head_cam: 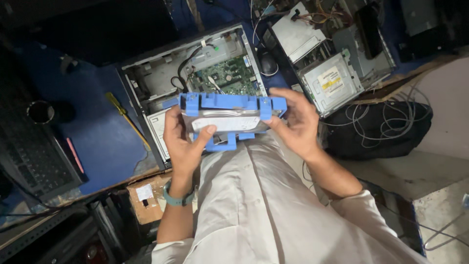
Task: The person removes a hard drive from a blue plastic caddy, fits the drive into an open desktop computer case, and detaches the front panel. They then work on the motherboard area and use a screwdriver on components inside the case.
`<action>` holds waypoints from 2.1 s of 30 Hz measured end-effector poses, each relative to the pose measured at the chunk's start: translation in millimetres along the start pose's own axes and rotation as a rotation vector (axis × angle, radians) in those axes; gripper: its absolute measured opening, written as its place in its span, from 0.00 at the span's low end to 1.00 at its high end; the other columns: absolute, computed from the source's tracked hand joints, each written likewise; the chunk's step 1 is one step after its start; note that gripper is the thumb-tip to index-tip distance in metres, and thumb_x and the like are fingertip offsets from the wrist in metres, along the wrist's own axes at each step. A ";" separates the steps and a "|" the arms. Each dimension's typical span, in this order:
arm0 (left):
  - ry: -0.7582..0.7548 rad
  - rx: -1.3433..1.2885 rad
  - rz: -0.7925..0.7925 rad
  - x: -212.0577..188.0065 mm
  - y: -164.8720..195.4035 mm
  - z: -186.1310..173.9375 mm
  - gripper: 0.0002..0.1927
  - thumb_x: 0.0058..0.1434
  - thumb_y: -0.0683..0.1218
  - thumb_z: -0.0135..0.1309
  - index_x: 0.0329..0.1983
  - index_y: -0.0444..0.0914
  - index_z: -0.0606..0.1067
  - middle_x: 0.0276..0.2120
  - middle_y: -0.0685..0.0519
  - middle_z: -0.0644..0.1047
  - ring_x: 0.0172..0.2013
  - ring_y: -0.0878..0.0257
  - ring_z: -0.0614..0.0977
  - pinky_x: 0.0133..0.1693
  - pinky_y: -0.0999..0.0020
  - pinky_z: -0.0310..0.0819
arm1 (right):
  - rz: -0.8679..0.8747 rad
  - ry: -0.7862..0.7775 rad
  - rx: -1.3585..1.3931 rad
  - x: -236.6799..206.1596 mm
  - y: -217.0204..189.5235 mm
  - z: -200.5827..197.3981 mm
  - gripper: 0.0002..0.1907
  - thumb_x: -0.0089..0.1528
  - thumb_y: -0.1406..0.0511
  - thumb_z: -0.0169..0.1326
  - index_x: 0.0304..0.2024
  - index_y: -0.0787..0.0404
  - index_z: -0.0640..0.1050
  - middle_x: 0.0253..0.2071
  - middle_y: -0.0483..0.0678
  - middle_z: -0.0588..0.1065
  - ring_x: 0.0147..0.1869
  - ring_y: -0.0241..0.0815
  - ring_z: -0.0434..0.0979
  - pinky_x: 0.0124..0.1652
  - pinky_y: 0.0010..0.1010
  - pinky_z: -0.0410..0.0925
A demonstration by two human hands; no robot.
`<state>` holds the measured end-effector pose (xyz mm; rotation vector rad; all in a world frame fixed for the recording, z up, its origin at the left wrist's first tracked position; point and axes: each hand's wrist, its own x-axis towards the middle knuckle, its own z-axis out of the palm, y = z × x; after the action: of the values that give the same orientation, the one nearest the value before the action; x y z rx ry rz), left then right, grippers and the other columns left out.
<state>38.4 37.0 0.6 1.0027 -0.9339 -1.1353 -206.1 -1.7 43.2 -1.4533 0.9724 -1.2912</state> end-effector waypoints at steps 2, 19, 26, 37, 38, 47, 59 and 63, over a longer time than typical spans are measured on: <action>0.029 0.017 -0.031 -11.4 13.3 6.0 0.28 0.61 0.39 0.67 0.58 0.34 0.65 0.49 0.50 0.75 0.50 0.65 0.78 0.56 0.69 0.74 | -0.053 -0.022 -0.080 3.0 1.4 -1.4 0.20 0.63 0.70 0.65 0.55 0.73 0.75 0.51 0.58 0.77 0.53 0.44 0.78 0.55 0.32 0.71; 0.069 0.131 -0.001 -33.6 65.6 47.3 0.26 0.60 0.38 0.67 0.51 0.36 0.62 0.46 0.53 0.69 0.45 0.68 0.75 0.49 0.75 0.72 | -0.337 0.019 -0.412 14.4 -26.4 -17.9 0.27 0.75 0.53 0.49 0.47 0.75 0.79 0.44 0.60 0.79 0.47 0.49 0.81 0.46 0.31 0.73; 0.082 0.142 -0.007 -37.2 68.3 48.9 0.27 0.61 0.39 0.68 0.52 0.36 0.61 0.46 0.53 0.66 0.44 0.69 0.72 0.50 0.76 0.70 | -0.284 0.008 -0.368 10.8 -24.8 -23.6 0.28 0.74 0.52 0.51 0.49 0.75 0.79 0.46 0.60 0.78 0.46 0.47 0.81 0.47 0.30 0.73; 0.081 0.161 0.036 -29.4 63.1 50.0 0.26 0.60 0.37 0.68 0.51 0.35 0.63 0.45 0.52 0.68 0.45 0.67 0.73 0.50 0.73 0.70 | -0.345 -0.122 -0.474 19.2 -30.8 -17.4 0.25 0.60 0.63 0.69 0.53 0.73 0.77 0.53 0.61 0.76 0.55 0.52 0.78 0.53 0.35 0.72; 0.082 0.178 0.051 -28.7 63.5 50.6 0.26 0.60 0.37 0.68 0.51 0.35 0.63 0.45 0.52 0.68 0.45 0.67 0.73 0.50 0.73 0.70 | -0.348 -0.138 -0.504 21.8 -36.4 -15.7 0.26 0.59 0.63 0.70 0.53 0.73 0.77 0.53 0.60 0.77 0.55 0.52 0.79 0.54 0.35 0.72; -0.001 0.615 0.241 -24.0 75.8 57.6 0.25 0.57 0.43 0.71 0.46 0.34 0.66 0.37 0.46 0.72 0.35 0.55 0.78 0.38 0.63 0.74 | -0.498 -0.327 -0.407 44.5 -56.7 4.7 0.20 0.58 0.66 0.66 0.47 0.75 0.77 0.51 0.63 0.78 0.54 0.56 0.82 0.52 0.40 0.74; -0.020 0.604 0.407 -27.8 60.5 56.9 0.25 0.55 0.43 0.73 0.44 0.35 0.67 0.35 0.46 0.73 0.33 0.53 0.78 0.36 0.60 0.72 | -0.688 -0.206 -0.430 30.8 -41.0 11.1 0.12 0.69 0.68 0.52 0.44 0.75 0.77 0.46 0.63 0.78 0.49 0.58 0.84 0.50 0.45 0.79; -0.054 0.580 0.420 -22.3 59.8 50.8 0.27 0.55 0.44 0.73 0.46 0.34 0.67 0.36 0.45 0.75 0.34 0.52 0.78 0.37 0.60 0.72 | -0.706 -0.260 -0.445 27.8 -42.3 10.1 0.13 0.67 0.67 0.56 0.46 0.74 0.76 0.48 0.63 0.77 0.51 0.60 0.82 0.52 0.49 0.77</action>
<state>2.3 59.0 70.4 1.1611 -1.4848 -0.5442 -193.3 -16.3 91.0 -2.3887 0.6019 -1.3560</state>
